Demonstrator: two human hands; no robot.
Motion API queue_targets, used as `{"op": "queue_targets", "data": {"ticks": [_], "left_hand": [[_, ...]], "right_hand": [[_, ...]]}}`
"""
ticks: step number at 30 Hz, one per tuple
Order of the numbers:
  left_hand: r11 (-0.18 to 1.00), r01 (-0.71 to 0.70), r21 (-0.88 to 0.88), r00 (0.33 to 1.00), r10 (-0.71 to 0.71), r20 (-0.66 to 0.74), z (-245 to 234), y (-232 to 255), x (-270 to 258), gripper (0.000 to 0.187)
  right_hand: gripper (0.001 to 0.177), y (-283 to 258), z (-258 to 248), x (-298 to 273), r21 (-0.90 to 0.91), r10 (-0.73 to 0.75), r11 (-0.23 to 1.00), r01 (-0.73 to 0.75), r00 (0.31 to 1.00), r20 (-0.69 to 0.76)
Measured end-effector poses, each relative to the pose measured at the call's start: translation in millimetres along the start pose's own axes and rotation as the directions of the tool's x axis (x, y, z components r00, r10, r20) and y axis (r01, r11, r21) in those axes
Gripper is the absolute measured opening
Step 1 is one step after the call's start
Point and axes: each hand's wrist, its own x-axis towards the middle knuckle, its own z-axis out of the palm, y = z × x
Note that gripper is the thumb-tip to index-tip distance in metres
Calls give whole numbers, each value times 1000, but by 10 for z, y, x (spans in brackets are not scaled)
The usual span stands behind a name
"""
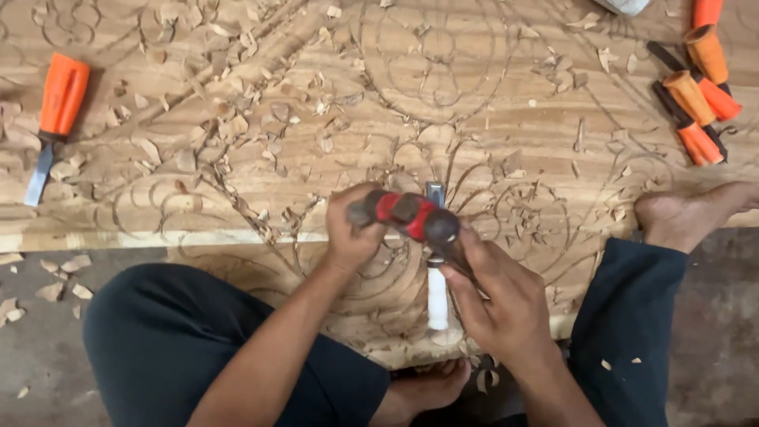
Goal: The person carves decorative patterns into a wooden board using chisels, tapping the tools with a hammer to chip away the wood.
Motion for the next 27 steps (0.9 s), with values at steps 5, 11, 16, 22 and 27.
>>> {"op": "queue_targets", "data": {"ticks": [5, 11, 16, 22, 27], "left_hand": [[980, 196, -23, 717, -159, -679, -241, 368, -34, 12], [905, -387, 178, 922, 376, 90, -104, 524, -25, 41], [789, -584, 193, 537, 196, 821, 290, 736, -450, 38], [885, -379, 272, 453, -79, 888, 23, 1168, -569, 54], [773, 290, 565, 749, -550, 368, -301, 951, -496, 49]], "right_hand": [[68, 477, 123, -638, 265, 607, 766, -586, 795, 4], [61, 1487, 346, -1343, 584, 838, 407, -703, 541, 68], [45, 1169, 423, -1488, -308, 538, 755, -578, 816, -212], [51, 328, 1189, -1682, 776, 758, -423, -467, 287, 586], [54, 44, 1464, -1253, 841, 740, -256, -477, 463, 488]]}}
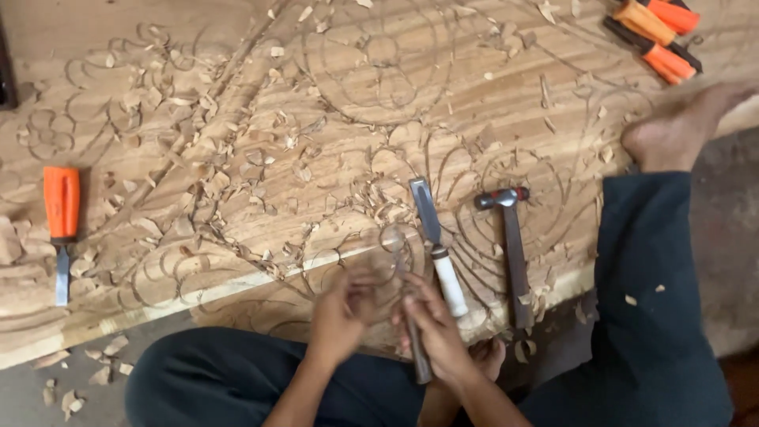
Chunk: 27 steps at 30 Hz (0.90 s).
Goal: The person carves decorative patterns into a wooden board using chisels, tapping the tools with a hammer to chip away the wood.
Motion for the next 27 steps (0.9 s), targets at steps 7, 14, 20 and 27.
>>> {"op": "queue_targets", "data": {"ticks": [7, 14, 20, 27], "left_hand": [[530, 530, -662, 757, -648, 88, 213, -369, 141, 28], [652, 434, -621, 797, -600, -73, 370, -694, 229, 27], [650, 436, -622, 792, -606, -78, 323, -565, 286, 27], [665, 433, -608, 739, -649, -183, 322, -463, 387, 23]], "right_hand": [[63, 127, 410, 56, 24, 207, 978, -208, 978, 41], [63, 49, 459, 92, 221, 220, 947, -233, 972, 78], [62, 21, 493, 131, 296, 254, 918, -264, 964, 74], [62, 62, 499, 244, 317, 226, 920, -231, 973, 53]]}}
